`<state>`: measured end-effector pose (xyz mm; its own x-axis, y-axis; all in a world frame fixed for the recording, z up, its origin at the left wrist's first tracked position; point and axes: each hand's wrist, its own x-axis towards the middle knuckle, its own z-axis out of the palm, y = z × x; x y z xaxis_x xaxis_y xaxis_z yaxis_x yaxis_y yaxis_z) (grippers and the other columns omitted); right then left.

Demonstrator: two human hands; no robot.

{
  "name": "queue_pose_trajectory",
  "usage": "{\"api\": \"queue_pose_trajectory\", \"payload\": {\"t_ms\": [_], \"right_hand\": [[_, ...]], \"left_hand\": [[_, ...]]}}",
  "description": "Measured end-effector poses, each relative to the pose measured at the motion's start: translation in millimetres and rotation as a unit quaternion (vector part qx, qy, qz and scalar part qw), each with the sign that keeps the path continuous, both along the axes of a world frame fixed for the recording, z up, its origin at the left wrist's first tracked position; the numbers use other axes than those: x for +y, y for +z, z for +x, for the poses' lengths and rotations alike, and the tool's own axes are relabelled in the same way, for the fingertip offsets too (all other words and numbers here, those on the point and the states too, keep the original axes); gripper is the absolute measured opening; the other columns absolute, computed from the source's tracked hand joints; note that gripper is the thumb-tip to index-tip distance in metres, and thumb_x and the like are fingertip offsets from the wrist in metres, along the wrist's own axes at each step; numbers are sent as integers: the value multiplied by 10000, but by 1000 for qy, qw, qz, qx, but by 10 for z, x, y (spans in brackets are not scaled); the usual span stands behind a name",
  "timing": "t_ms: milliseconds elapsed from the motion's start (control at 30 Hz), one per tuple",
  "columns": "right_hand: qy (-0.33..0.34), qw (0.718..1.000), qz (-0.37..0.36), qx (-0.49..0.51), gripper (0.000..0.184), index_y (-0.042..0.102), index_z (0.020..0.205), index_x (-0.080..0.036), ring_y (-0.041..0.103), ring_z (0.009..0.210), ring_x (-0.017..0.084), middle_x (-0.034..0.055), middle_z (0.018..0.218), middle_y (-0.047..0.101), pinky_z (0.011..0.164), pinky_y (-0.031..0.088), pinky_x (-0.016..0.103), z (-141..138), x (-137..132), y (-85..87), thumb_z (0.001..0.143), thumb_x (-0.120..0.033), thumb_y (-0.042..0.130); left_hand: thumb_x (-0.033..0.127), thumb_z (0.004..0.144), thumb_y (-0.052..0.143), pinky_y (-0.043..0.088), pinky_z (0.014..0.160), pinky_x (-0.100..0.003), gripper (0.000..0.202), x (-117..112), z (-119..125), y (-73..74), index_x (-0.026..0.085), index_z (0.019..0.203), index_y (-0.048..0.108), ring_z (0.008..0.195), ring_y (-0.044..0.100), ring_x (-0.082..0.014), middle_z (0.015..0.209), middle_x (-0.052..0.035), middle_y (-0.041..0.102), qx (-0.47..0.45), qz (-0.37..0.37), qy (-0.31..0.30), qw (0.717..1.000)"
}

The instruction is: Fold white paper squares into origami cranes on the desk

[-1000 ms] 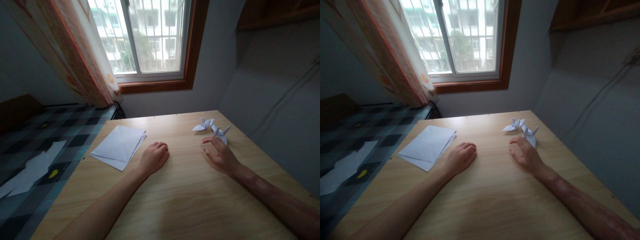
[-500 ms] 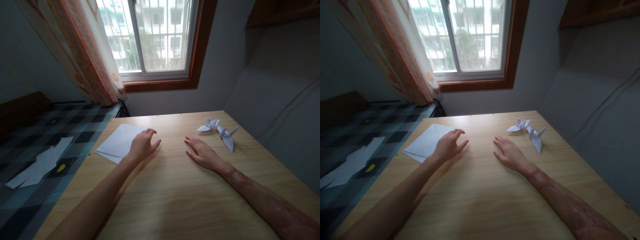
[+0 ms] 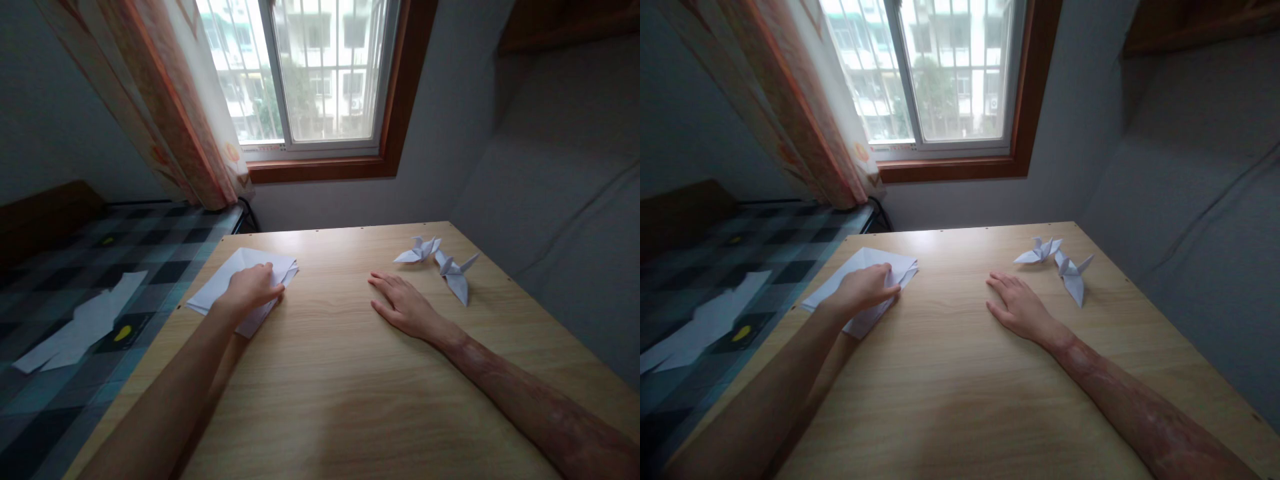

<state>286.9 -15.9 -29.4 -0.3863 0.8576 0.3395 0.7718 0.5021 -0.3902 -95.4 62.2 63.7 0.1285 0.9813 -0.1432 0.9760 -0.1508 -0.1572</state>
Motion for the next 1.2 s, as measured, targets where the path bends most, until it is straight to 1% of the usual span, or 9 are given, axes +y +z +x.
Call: {"api": "queue_pose_trajectory", "payload": {"t_ms": [200,367,467,567,733,833,933,1067,1200], "right_hand": [[6,1000,10,-14,502,601,1528,-178,535,1520,333,179,1637,576,1280,428,548,7,0,4,1060,-359,604],[6,1000,16,-8,483,612,1518,-203,541,1521,334,169,1638,579,1270,440,557,-1,-4,12,1060,-355,606],[6,1000,22,-4,472,618,1502,-203,549,1513,344,173,1628,587,1265,447,571,-5,-5,10,1053,-349,619],[3,999,30,15,496,599,1501,-191,588,1468,360,187,1577,626,1246,472,582,-4,-1,-7,1029,-335,648],[-26,996,48,69,676,499,1583,-189,671,1341,385,202,1480,672,1154,560,586,19,14,-44,967,-352,727],[-9,994,69,81,735,438,1647,-220,607,1447,376,186,1585,606,1214,519,582,30,14,-26,970,-302,714],[35,995,69,66,694,486,1637,-242,529,1539,344,158,1669,541,1278,456,561,29,5,17,968,-196,667],[67,996,57,31,616,633,1537,-240,509,1554,343,150,1691,527,1280,431,579,20,-3,43,939,-94,621],[64,997,40,0,498,697,1487,-248,519,1547,352,135,1647,590,1277,410,606,25,7,24,1014,-132,591]], "left_hand": [[347,977,528,562,832,-422,404,2,20,6,117,1167,800,1096,782,-428,1188,-259,804,29,12,-14,999],[256,1031,438,531,809,-412,433,24,19,77,139,1014,854,1047,792,-412,1128,-247,818,44,59,-37,997],[258,1041,449,513,771,-392,405,-16,83,122,167,970,838,989,794,-380,1082,-196,832,31,100,-85,991],[364,1072,493,512,746,-372,382,-120,223,102,192,948,811,910,784,-327,1016,-136,837,-33,128,-177,975],[236,1044,575,558,790,-332,227,-392,575,-222,222,1102,793,941,786,-247,1109,-80,843,-118,170,-333,920],[264,1068,594,587,783,-324,200,-533,751,-503,211,1127,778,926,801,-229,1152,-69,844,-156,179,-404,883],[286,1119,558,610,781,-304,234,-582,823,-692,215,1147,780,1028,816,-221,1202,-66,845,-192,193,-446,852],[330,1142,557,635,831,-291,258,-532,798,-750,232,1228,780,1078,822,-205,1268,-56,838,-247,188,-480,821],[310,1132,574,642,956,-304,264,-461,743,-721,239,1282,780,1114,818,-198,1298,-47,829,-302,139,-486,808]]}}
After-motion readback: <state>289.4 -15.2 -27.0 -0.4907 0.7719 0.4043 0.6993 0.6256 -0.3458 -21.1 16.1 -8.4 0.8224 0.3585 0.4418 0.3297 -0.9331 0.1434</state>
